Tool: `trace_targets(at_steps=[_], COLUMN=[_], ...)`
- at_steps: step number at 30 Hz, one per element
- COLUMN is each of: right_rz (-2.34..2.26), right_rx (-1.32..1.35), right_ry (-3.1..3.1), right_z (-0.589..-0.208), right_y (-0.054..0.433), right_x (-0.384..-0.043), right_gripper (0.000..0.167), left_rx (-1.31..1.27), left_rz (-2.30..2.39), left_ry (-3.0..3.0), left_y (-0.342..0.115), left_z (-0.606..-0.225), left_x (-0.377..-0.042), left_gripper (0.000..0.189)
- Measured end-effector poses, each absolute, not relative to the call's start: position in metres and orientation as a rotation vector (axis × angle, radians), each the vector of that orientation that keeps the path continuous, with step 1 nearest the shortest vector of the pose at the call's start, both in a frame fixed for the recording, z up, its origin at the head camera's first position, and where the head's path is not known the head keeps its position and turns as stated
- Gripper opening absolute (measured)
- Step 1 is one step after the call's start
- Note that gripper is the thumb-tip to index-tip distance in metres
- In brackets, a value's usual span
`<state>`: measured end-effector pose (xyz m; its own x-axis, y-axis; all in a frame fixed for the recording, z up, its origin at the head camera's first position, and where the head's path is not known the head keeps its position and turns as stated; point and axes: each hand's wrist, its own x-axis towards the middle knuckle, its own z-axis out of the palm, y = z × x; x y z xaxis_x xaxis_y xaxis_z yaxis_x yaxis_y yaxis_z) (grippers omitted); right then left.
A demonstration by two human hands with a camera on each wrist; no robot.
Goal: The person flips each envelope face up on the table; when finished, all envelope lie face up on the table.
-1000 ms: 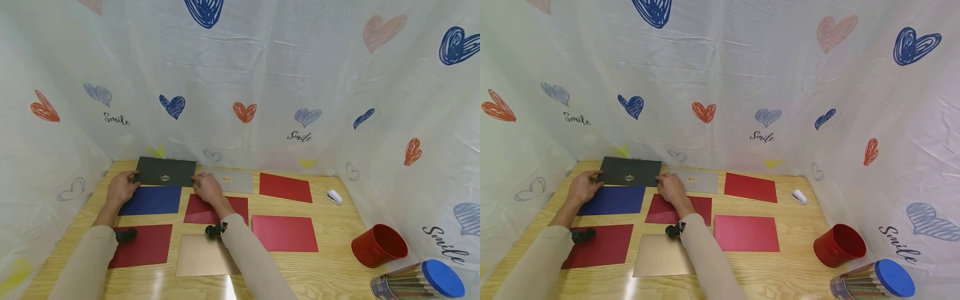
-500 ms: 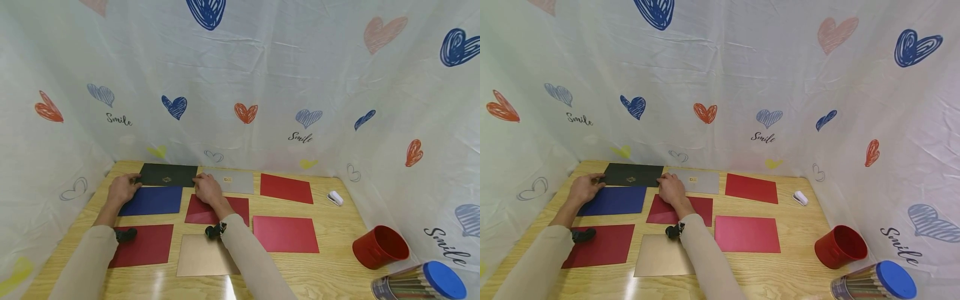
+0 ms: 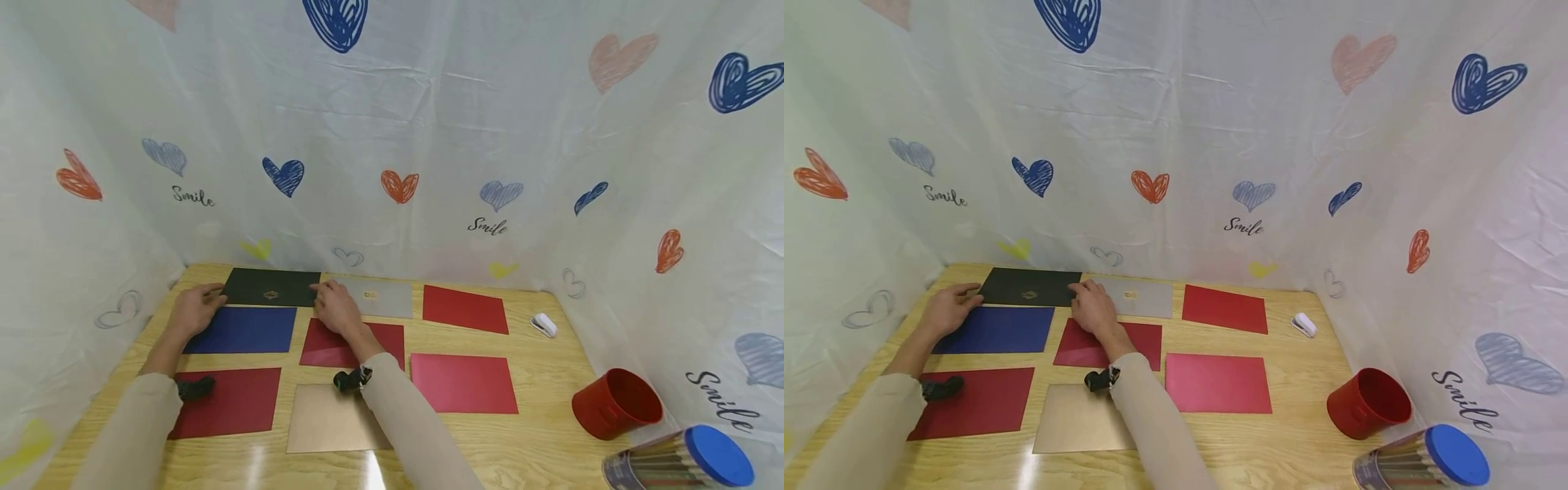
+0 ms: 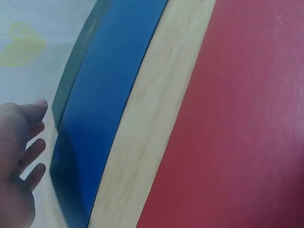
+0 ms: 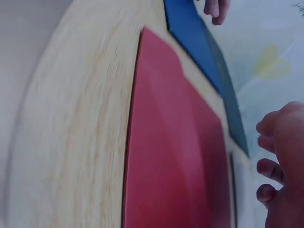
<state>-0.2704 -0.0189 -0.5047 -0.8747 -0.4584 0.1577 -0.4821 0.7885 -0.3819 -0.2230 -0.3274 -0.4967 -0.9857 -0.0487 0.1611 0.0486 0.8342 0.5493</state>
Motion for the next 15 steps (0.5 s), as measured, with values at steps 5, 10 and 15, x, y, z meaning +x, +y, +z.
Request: trace_targets(at_steps=[5, 10, 15], right_rz=[0.903, 1.051, 1.025], right_rx=[0.845, 0.936, 1.042], right_ry=[-2.882, -2.920, -2.975], right_z=[-0.495, -0.490, -0.493], right_y=[-0.025, -0.024, -0.025], right_x=[-0.261, -0.243, -0.224], right_gripper=[0.034, 0.037, 0.042], left_rx=[0.009, -0.050, -0.041], left_rz=[-0.865, -0.847, -0.867], left_ry=[-2.837, -2.780, -2.802], left_y=[-0.338, -0.345, -0.349], left_z=[-0.489, -0.489, -0.489], left_x=[-0.210, -0.194, -0.173], left_gripper=[0.044, 0.039, 0.040])
